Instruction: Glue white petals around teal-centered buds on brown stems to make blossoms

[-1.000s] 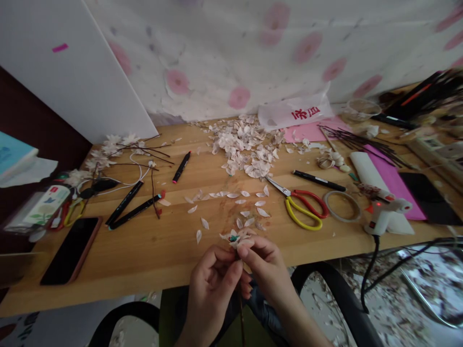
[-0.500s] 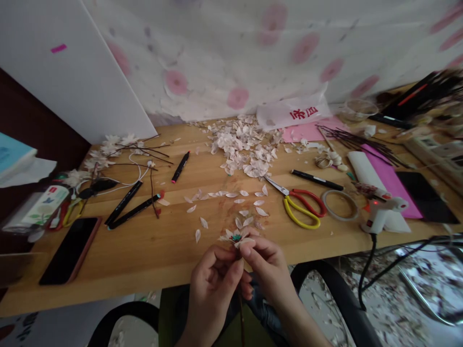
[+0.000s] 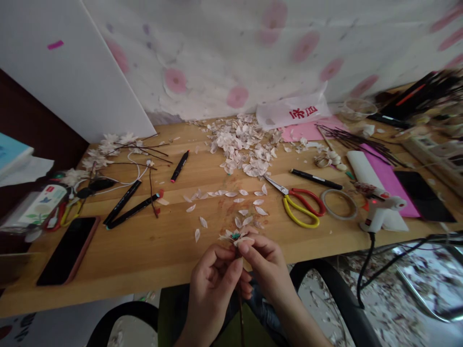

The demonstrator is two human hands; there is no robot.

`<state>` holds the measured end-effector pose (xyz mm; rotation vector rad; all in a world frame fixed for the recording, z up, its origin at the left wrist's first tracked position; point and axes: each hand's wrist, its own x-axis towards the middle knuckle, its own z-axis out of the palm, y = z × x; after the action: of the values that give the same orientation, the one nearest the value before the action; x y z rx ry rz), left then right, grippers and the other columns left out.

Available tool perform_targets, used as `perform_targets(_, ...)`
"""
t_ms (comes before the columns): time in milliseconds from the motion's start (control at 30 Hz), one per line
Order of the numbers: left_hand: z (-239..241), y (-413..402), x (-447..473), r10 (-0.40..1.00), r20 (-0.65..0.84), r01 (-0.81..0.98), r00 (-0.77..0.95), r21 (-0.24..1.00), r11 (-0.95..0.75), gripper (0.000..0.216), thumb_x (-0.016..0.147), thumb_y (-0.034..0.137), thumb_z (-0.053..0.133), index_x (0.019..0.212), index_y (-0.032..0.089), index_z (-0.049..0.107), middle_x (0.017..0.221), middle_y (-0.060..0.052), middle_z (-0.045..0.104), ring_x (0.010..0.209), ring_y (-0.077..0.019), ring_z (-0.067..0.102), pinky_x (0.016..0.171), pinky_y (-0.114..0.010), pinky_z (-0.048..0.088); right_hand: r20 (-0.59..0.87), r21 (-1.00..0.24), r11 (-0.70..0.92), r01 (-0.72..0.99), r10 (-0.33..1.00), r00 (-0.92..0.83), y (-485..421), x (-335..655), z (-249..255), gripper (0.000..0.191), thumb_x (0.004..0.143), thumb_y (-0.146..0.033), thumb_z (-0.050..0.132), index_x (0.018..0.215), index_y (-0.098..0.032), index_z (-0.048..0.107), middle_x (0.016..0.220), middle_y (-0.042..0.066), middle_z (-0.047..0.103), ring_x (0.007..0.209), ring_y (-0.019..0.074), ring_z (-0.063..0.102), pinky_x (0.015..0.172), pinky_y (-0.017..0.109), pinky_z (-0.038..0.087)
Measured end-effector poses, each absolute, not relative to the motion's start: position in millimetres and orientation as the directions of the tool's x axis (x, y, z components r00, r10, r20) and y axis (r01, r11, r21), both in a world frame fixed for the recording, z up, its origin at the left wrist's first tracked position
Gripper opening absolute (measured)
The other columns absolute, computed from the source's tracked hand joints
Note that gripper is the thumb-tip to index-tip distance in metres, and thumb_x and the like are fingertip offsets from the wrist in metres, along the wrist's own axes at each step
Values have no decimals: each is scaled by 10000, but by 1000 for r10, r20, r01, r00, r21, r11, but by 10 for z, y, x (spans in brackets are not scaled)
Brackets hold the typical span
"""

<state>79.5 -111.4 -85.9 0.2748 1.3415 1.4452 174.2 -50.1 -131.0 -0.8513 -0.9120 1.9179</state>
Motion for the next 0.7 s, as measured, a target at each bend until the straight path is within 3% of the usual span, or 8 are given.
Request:
perform_targets(167, -968, -1146, 744, 822, -443, -493, -359, 838, 236, 418, 740, 524, 917, 771, 186, 673, 580, 11, 738, 454, -115, 656, 467, -194, 560, -247, -821, -423, -382, 868, -431, -496, 1723, -1295, 292, 834, -452, 858, 690, -216, 762, 846, 8, 603, 545, 83, 518, 454, 217, 464)
perform_targets(367, -1123, -1173, 642, 881, -424, -587, -210, 775, 233, 384, 820, 491, 873, 810, 189, 636, 587, 19, 741, 444, -114, 668, 451, -183, 546, -128, -896, -283, -343, 903, -411, -445, 1715, -1243, 286, 829, -501, 855, 687, -257, 809, 817, 24, 634, 775, 157, 624, 771, 280, 560)
perform_targets(700, -1128, -1186, 640, 892, -411, -631, -189, 747, 210, 347, 827, 434, 883, 796, 172, 658, 597, 10, 758, 465, -107, 682, 465, -166, 554, -150, -907, -294, -303, 896, -419, -441, 1719, -1279, 296, 830, -479, 853, 665, -241, 790, 807, 13, 600, 762, 153, 582, 757, 279, 517)
